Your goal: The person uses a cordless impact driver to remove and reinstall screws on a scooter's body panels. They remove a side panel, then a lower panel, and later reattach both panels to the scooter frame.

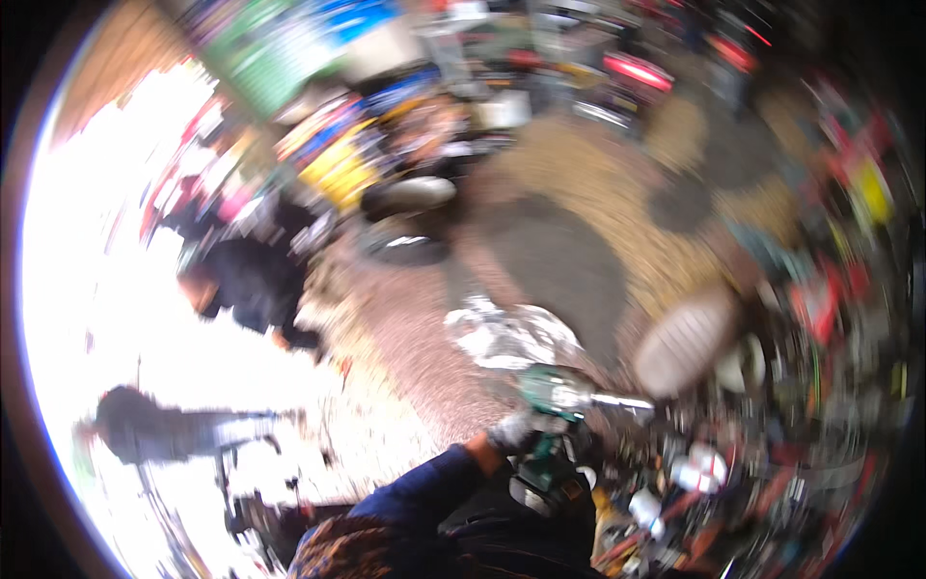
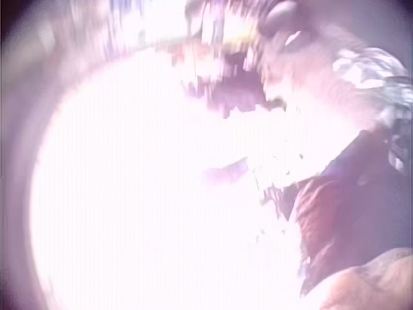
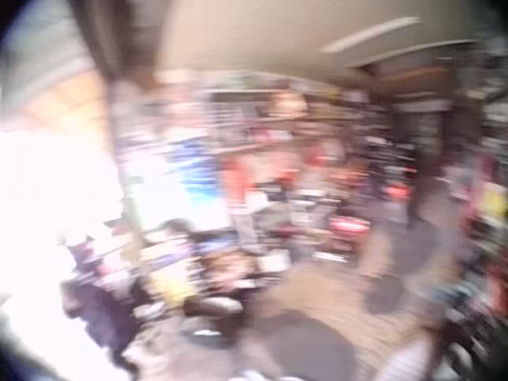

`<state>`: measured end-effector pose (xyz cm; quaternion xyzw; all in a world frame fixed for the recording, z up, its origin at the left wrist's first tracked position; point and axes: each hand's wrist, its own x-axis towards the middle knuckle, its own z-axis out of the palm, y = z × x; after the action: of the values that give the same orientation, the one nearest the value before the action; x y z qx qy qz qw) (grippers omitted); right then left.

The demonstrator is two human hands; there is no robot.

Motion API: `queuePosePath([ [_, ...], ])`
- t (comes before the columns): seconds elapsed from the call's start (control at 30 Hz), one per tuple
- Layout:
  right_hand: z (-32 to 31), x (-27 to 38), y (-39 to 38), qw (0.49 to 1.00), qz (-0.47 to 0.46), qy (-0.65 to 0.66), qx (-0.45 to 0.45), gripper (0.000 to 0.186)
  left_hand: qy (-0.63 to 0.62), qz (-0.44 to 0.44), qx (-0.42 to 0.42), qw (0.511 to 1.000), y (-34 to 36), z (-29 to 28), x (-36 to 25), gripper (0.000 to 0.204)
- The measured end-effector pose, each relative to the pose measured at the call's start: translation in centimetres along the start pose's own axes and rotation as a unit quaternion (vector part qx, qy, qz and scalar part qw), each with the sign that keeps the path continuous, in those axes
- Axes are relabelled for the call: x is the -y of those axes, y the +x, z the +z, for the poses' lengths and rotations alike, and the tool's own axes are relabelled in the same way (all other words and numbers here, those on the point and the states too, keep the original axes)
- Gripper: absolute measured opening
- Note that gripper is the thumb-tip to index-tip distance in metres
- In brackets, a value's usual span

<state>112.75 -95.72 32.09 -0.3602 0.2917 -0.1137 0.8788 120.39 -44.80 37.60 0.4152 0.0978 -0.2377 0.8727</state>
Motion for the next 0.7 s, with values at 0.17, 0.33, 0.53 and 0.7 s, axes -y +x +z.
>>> queuePosePath([
  [0.17, 4.2, -10.1, -1.9, 0.979, 0.163, -0.12, 0.016, 0.024, -0.17, 0.086, -0.007, 0.982, -12.3, -7.6, -6.2, 0.034],
  [0.33, 21.0, -20.5, 2.4, 0.874, 0.325, -0.169, 0.32, 0.026, -0.157, 0.223, -0.101, 0.957, -22.1, -13.3, -6.4, 0.032],
  [0.53, 45.3, -34.4, -4.9, 0.709, 0.373, -0.135, 0.583, 0.025, -0.186, 0.391, -0.303, 0.849, -30.7, -13.4, -1.2, 0.034],
  [0.7, 52.8, -40.0, -19.9, 0.627, 0.504, -0.094, 0.586, 0.023, -0.278, 0.461, -0.349, 0.767, -36.6, -11.3, 4.3, 0.045],
])
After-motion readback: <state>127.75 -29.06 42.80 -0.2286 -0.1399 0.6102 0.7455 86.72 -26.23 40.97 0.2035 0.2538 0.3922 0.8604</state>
